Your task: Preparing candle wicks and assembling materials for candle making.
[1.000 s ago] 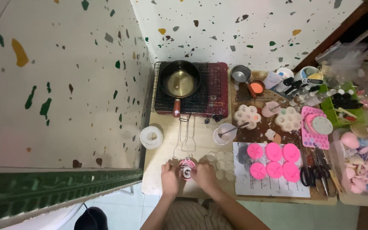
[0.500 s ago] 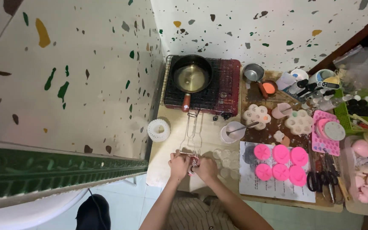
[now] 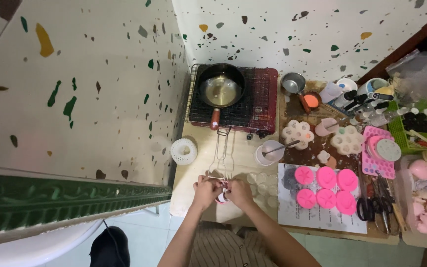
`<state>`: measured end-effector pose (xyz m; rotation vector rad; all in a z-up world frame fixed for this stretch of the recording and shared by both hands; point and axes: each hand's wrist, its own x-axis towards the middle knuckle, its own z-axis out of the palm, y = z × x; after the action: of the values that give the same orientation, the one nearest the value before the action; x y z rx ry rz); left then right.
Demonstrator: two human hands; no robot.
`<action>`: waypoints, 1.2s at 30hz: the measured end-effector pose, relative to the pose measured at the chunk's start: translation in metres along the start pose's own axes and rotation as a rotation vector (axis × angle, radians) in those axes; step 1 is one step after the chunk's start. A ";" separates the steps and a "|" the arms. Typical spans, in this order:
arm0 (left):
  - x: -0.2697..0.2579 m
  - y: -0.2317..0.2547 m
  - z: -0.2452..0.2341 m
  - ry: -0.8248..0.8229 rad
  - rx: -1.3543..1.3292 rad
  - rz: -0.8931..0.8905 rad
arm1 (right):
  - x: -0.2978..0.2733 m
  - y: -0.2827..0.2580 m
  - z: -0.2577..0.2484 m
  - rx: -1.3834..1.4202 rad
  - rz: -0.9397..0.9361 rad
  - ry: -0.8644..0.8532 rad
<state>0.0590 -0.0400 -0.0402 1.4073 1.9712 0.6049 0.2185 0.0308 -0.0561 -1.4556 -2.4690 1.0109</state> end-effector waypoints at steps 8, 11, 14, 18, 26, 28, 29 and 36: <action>0.016 -0.018 0.016 0.106 0.061 0.016 | 0.000 0.009 -0.015 0.203 0.023 -0.190; 0.024 -0.037 0.037 0.088 -0.011 -0.058 | -0.001 0.020 -0.015 0.348 0.013 -0.254; 0.030 -0.042 0.052 0.089 -0.145 -0.138 | -0.005 0.038 -0.015 0.450 0.035 -0.267; 0.034 -0.037 0.063 0.176 -0.351 -0.225 | -0.020 0.047 -0.032 0.533 0.233 -0.247; 0.004 -0.028 0.050 0.280 -0.361 -0.073 | -0.047 0.069 -0.008 0.818 0.310 -0.067; -0.020 -0.028 0.052 0.331 -0.366 -0.046 | -0.056 0.059 -0.001 0.801 0.332 -0.069; -0.033 -0.032 0.059 0.273 -0.553 -0.151 | -0.060 0.055 0.004 0.767 0.319 -0.094; -0.096 -0.017 0.038 -0.088 -1.143 -0.556 | -0.065 0.014 0.037 0.824 0.127 -0.429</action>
<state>0.0975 -0.1359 -0.0560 0.1728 1.3860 1.0992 0.2489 -0.0359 -0.0773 -1.1816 -1.7480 2.1980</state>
